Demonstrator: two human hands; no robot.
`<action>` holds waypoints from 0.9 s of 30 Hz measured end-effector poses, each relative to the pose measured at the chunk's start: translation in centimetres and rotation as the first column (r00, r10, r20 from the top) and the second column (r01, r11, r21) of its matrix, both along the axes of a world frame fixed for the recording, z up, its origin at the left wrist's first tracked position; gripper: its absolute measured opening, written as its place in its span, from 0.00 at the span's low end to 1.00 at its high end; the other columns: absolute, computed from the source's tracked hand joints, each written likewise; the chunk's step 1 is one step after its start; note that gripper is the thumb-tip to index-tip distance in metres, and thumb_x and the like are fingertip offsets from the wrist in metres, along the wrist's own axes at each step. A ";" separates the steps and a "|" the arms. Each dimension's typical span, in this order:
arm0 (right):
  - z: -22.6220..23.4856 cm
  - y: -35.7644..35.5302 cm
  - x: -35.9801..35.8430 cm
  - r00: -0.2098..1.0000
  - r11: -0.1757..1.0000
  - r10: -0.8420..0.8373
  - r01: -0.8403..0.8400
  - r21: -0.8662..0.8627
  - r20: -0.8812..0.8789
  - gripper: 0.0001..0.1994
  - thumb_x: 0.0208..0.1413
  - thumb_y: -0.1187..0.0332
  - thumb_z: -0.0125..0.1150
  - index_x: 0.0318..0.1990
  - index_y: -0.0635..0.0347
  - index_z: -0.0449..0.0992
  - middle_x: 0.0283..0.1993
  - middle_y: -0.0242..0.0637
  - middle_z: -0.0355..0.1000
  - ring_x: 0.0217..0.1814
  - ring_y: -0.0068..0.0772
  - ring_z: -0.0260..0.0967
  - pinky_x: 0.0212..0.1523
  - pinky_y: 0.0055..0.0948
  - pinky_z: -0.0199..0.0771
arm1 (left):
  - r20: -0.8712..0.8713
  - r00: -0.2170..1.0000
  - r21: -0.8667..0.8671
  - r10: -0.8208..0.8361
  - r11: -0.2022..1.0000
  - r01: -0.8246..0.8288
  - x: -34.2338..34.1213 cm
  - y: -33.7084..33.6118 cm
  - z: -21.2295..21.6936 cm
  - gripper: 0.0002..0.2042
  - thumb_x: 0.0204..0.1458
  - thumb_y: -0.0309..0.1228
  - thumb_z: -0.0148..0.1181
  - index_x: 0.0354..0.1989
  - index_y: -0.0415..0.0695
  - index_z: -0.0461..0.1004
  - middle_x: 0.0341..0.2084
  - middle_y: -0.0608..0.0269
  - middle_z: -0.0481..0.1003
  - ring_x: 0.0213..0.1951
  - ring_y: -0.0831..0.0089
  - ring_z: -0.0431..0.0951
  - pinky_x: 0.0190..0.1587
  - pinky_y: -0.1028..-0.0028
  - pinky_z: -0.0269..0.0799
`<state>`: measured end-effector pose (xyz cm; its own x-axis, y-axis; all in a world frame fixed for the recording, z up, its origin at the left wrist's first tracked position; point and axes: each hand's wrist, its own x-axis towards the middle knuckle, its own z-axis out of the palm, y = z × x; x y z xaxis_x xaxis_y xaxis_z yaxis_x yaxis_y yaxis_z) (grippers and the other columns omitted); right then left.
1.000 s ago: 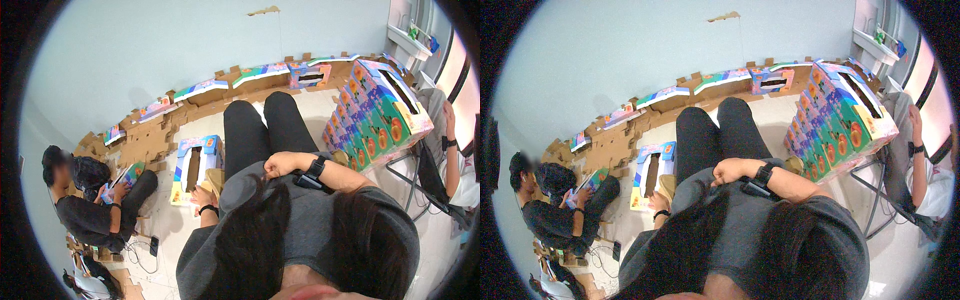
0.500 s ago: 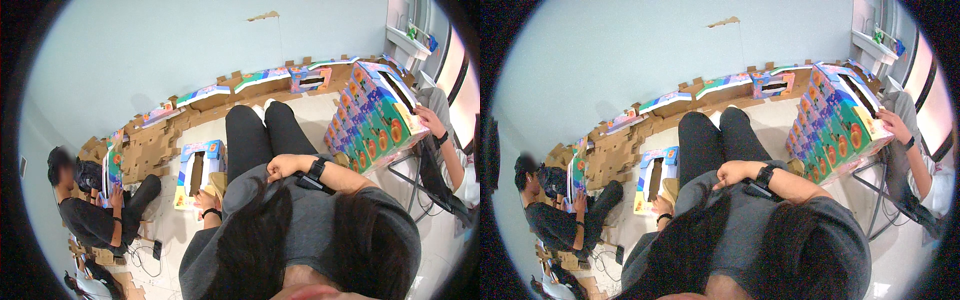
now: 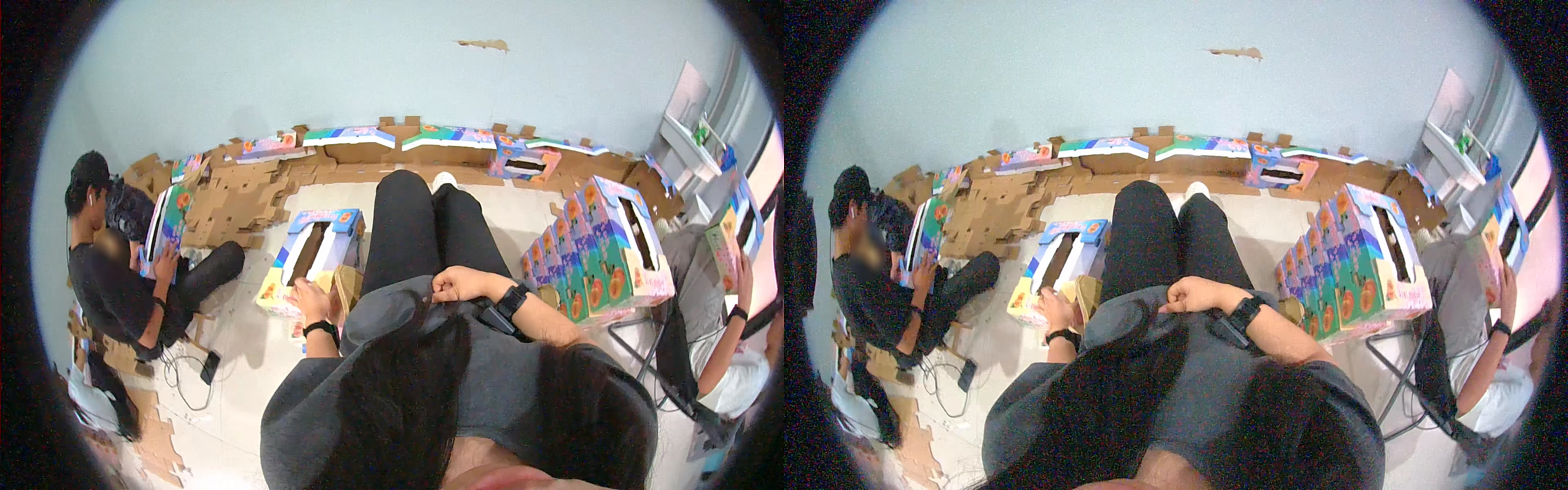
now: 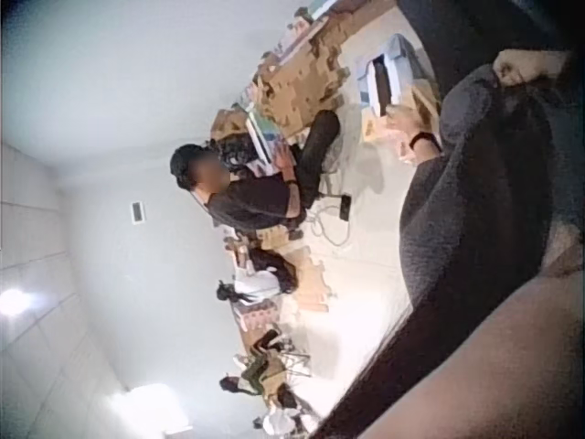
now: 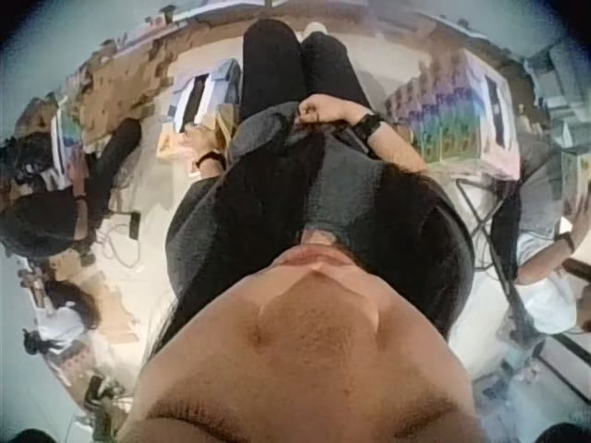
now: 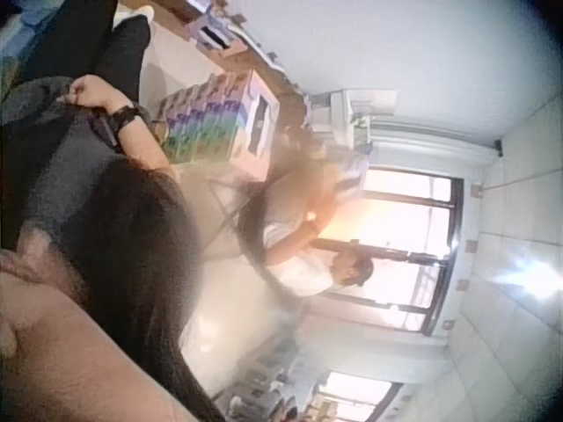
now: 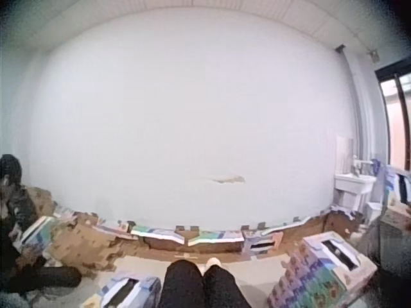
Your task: Assembling and stacking cardboard fruit boxes.
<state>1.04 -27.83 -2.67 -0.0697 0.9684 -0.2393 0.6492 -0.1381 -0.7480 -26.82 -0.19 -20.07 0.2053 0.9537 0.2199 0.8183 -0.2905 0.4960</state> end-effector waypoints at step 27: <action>-1.9 -0.4 2.0 0.993 0.997 -0.067 0.064 -0.032 -0.093 0.26 0.56 0.44 0.65 0.21 0.58 0.71 0.19 0.27 0.64 0.24 0.23 0.59 0.27 0.29 0.61 | 0.379 0.850 0.547 -0.366 0.830 0.114 1.8 -2.2 22.3 0.39 0.29 0.36 0.82 0.45 0.40 0.59 0.46 0.49 0.64 0.57 0.51 0.63 0.61 0.54 0.58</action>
<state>2.99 -28.25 -4.55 -0.0300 0.9645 -0.2624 0.5651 -0.2002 -0.8004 -25.05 -2.43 2.28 0.1698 0.6233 0.7633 0.4070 -0.7497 0.5217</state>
